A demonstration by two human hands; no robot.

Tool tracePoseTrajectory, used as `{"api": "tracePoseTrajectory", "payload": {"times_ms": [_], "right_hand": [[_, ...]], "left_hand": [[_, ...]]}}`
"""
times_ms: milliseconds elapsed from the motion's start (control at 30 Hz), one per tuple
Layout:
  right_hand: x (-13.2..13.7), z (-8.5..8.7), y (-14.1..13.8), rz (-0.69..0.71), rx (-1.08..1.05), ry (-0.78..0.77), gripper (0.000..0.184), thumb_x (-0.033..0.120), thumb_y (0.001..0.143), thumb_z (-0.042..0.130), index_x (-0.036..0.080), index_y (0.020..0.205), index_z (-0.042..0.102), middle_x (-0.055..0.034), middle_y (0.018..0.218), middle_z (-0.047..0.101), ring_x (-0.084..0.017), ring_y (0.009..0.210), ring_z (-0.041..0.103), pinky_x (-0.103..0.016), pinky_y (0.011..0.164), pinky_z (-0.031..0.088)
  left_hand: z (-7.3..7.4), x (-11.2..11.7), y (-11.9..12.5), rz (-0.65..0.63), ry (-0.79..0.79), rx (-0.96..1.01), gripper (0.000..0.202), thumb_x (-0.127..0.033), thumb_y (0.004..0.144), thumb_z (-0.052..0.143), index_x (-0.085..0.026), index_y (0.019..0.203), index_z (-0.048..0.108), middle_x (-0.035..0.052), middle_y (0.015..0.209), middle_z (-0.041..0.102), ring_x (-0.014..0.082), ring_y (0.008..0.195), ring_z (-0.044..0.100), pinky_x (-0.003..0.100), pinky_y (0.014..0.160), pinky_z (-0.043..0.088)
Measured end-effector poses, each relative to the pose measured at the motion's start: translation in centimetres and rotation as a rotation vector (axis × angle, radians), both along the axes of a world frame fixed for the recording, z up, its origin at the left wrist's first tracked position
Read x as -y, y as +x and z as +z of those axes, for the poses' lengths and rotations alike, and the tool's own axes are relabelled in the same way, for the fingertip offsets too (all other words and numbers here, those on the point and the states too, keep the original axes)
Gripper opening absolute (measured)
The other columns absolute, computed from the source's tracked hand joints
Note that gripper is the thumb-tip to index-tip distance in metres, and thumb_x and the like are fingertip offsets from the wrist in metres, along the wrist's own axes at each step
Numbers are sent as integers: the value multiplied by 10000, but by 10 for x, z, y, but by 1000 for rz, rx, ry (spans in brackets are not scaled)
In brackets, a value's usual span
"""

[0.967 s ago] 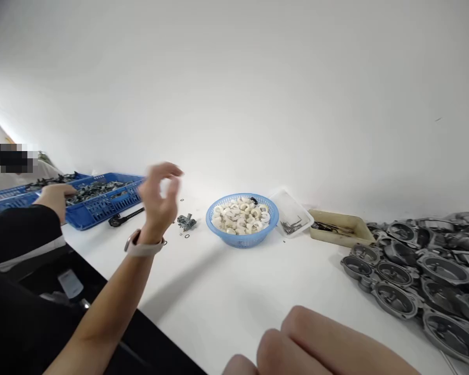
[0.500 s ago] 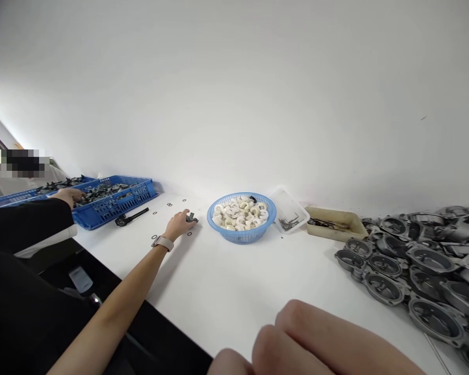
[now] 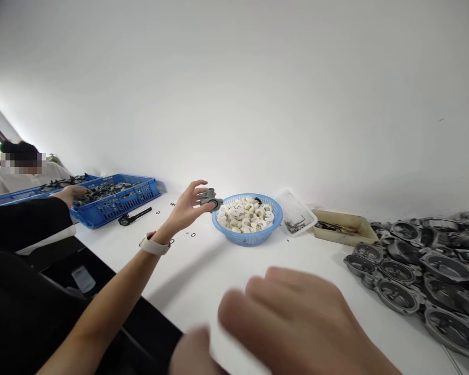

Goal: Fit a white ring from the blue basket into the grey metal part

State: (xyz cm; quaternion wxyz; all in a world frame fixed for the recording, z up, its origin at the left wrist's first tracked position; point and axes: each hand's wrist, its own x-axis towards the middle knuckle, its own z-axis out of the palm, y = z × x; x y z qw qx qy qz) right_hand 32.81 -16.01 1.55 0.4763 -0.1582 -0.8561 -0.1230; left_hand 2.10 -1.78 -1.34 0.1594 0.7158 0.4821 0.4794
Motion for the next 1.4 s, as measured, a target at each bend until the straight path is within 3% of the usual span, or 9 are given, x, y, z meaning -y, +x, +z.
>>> {"api": "tracePoseTrajectory", "payload": {"times_ms": [100,233,400,500,600,733,1100,1267,1400], "right_hand": [[-33,4,-6,-77,82,-112,69,216,955,554,210,912,608,17,752,620,-121,629,562,-258,572,408],[-78,-1,5,-328,221,-387,302,271,976,527,252,1276,555,-41,1098,632,-188,903,624,-285,714,475],[-89,-3,28,-177,443,-780,705,364,830,691,407,1468,394,-23,1472,440,-269,1243,537,-303,845,521],[-88,-7,31,-181,506,-814,790,378,816,703,417,1513,333,-14,1582,308,-321,1396,388,-355,952,491],[-91,-11,26,-209,486,-755,683,364,865,650,396,1491,378,-33,1540,372,-314,1336,455,-370,948,484],[-97,-10,23,-213,434,-713,593,265,854,637,375,1405,447,-26,1406,487,-225,1055,608,-289,750,493],[-99,-15,9,-395,375,-479,322,279,840,679,220,1127,546,-35,1026,571,-177,775,563,-263,510,329],[-104,-17,10,-361,406,-519,247,286,828,647,218,1054,574,-26,987,586,-154,687,539,-274,519,328],[-113,-16,30,-311,416,-737,184,328,786,636,233,939,597,-27,932,606,-187,733,577,-281,531,366]], "left_hand": [[-4,17,47,-209,-132,345,632,-416,802,777,-282,1324,447,96,1196,644,240,980,691,377,858,568],[-21,31,89,-396,-361,595,547,-355,825,784,-265,1290,511,83,1119,680,237,1017,672,393,916,547],[-44,34,115,-575,-777,805,413,-370,900,698,-225,1271,590,99,1101,688,253,1032,674,438,954,549],[-51,34,121,-620,-914,874,446,-405,938,644,-214,1335,570,121,1181,671,254,1037,686,410,951,559],[-53,38,126,-632,-956,951,452,-440,957,615,-219,1348,559,111,1198,664,225,975,702,343,872,587],[-50,46,131,-596,-950,1079,404,-427,952,627,-208,1290,591,93,1226,654,198,928,703,318,888,580],[-48,64,165,-511,-730,1339,332,-430,1002,530,-249,1267,617,52,1273,644,200,1201,604,312,1050,509],[-50,69,174,-487,-742,1418,374,-505,1004,497,-228,1229,605,82,1277,636,219,1225,598,331,1064,493],[-79,82,176,-454,-919,1342,639,-714,896,517,-186,1254,558,170,1249,633,304,1177,632,408,1001,512]]}}
